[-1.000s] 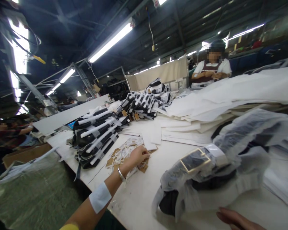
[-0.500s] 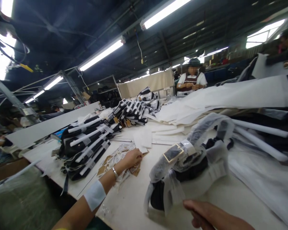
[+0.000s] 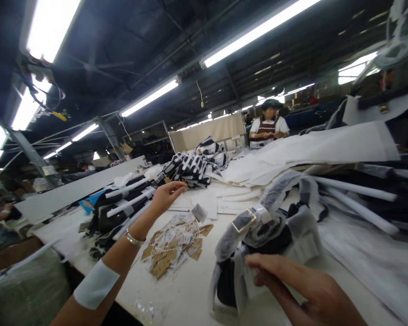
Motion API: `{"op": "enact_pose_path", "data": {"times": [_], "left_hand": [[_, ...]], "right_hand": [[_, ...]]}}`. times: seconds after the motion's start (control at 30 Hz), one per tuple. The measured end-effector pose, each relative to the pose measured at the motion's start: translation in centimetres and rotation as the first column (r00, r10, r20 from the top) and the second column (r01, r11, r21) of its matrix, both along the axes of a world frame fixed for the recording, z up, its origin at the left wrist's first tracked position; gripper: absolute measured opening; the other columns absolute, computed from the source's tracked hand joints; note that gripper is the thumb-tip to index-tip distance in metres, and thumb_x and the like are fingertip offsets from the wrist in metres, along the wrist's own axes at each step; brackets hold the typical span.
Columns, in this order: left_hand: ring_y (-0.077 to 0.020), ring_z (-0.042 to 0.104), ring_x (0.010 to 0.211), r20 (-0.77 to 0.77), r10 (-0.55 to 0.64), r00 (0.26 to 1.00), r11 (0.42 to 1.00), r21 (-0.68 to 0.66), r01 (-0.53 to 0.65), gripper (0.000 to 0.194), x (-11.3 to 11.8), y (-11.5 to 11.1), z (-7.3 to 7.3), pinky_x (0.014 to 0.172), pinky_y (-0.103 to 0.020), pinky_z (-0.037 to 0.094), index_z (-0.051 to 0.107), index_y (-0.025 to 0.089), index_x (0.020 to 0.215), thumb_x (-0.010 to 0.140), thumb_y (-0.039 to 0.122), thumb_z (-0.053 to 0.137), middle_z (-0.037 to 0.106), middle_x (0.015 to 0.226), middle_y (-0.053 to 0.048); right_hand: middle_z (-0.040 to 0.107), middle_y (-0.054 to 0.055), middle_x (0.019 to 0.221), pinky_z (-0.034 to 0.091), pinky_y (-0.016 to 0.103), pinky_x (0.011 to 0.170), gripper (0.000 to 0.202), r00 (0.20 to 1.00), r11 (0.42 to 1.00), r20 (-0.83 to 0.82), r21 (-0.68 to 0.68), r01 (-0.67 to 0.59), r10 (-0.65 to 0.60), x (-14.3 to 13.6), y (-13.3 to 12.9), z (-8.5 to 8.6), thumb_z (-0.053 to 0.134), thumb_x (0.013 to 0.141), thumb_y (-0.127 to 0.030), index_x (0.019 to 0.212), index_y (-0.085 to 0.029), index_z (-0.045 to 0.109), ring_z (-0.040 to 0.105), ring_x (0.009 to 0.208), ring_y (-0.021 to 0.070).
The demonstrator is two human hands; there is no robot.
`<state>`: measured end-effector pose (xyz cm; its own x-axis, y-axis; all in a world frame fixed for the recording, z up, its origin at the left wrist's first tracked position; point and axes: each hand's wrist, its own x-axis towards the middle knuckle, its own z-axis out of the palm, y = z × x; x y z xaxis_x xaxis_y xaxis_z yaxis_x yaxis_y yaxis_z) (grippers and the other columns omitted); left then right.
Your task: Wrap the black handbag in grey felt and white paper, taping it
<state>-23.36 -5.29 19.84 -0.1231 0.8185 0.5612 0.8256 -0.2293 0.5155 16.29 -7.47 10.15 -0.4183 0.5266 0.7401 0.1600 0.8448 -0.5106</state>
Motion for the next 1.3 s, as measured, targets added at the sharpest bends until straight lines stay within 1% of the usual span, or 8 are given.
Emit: {"op": "enact_pose_path", "data": {"times": [0.27,0.47,0.57,0.67,0.8,0.9,1.1,1.3], "left_hand": [[-0.0158,0.069,0.077,0.071,-0.234,0.97,0.965,0.141,0.222,0.032,8.2,-2.5,8.4,0.073,-0.027,0.056,0.074,0.017,0.101,0.088,0.045,0.069,0.075,0.085,-0.005],[-0.0107,0.066,0.069,0.433,-0.52,0.736,0.843,0.119,0.525,0.03,15.7,-3.9,9.8,0.072,-0.024,0.057,0.072,0.014,0.1,0.085,0.039,0.075,0.069,0.076,-0.001],[-0.0088,0.066,0.066,0.567,-0.554,0.609,0.785,0.114,0.608,0.028,18.4,-4.4,9.1,0.07,-0.022,0.057,0.072,0.016,0.101,0.083,0.037,0.077,0.067,0.077,0.001],[-0.0067,0.064,0.063,0.671,-0.54,0.508,0.74,0.092,0.666,0.026,19.9,-5.1,8.1,0.067,-0.019,0.055,0.073,0.017,0.102,0.084,0.035,0.077,0.067,0.08,0.001],[-0.0067,0.065,0.065,0.753,-0.478,0.452,0.689,0.003,0.724,0.028,20.1,-6.0,6.0,0.067,-0.017,0.053,0.073,0.018,0.105,0.083,0.035,0.079,0.067,0.081,0.001],[-0.0121,0.069,0.073,0.739,-0.462,0.49,0.662,-0.08,0.746,0.033,18.8,-6.2,3.9,0.073,-0.024,0.057,0.073,0.018,0.107,0.084,0.041,0.077,0.071,0.082,-0.001],[-0.0156,0.067,0.082,0.652,-0.25,0.716,0.85,-0.206,0.485,0.043,13.8,-4.3,-1.6,0.076,-0.027,0.053,0.072,0.018,0.101,0.08,0.055,0.075,0.072,0.089,-0.003],[-0.012,0.052,0.063,0.596,-0.234,0.768,0.728,-0.417,0.545,0.045,12.1,-2.7,-5.9,0.061,-0.024,0.04,0.078,0.012,0.081,0.066,0.054,0.083,0.066,0.068,-0.002]], "right_hand": [[0.071,0.004,0.126,0.053,0.036,0.104,0.032,0.977,0.94,-0.209,-0.326,-0.106,0.038,-4.9,0.2,8.2,0.065,0.091,-0.048,0.117,-0.03,0.073,0.067,0.115,0.0243],[0.063,0.01,0.136,0.044,0.041,0.112,0.055,0.871,0.784,-0.448,-0.459,-0.419,0.203,-6.9,-0.4,10.8,0.065,0.091,-0.053,0.136,-0.024,0.055,0.057,0.128,0.0243],[0.074,0.009,0.108,0.049,0.04,0.102,0.053,0.862,0.722,-0.462,-0.522,-0.454,0.208,-6.1,-1.3,10.5,0.064,0.092,-0.054,0.132,-0.02,0.059,0.067,0.106,0.0233],[0.07,0.002,0.082,0.055,0.028,0.073,0.045,0.828,0.685,-0.545,-0.553,-0.474,0.132,-4.5,-2.0,9.0,0.066,0.091,-0.052,0.12,-0.019,0.066,0.066,0.075,0.016],[0.064,0.0,0.074,0.034,0.017,0.04,0.035,0.833,0.613,-0.553,-0.657,-0.44,0.005,-2.1,-3.0,6.3,0.073,0.086,-0.05,0.092,-0.016,0.07,0.048,0.046,0.0057],[0.062,-0.001,0.067,0.027,0.016,0.036,0.036,0.884,0.597,-0.465,-0.724,-0.345,-0.052,-0.6,-3.8,4.1,0.074,0.085,-0.051,0.089,-0.015,0.071,0.042,0.039,0.0031],[0.069,0.002,0.07,0.032,0.016,0.037,0.042,0.972,0.554,-0.216,-0.823,-0.128,-0.096,-0.6,-4.0,0.3,0.068,0.086,-0.056,0.087,-0.014,0.072,0.047,0.039,0.0043],[0.071,0.003,0.067,0.04,0.02,0.041,0.045,0.99,0.608,-0.092,-0.794,-0.006,-0.11,-3.3,-2.4,-0.8,0.063,0.089,-0.056,0.098,-0.014,0.077,0.053,0.039,0.0079]]}}
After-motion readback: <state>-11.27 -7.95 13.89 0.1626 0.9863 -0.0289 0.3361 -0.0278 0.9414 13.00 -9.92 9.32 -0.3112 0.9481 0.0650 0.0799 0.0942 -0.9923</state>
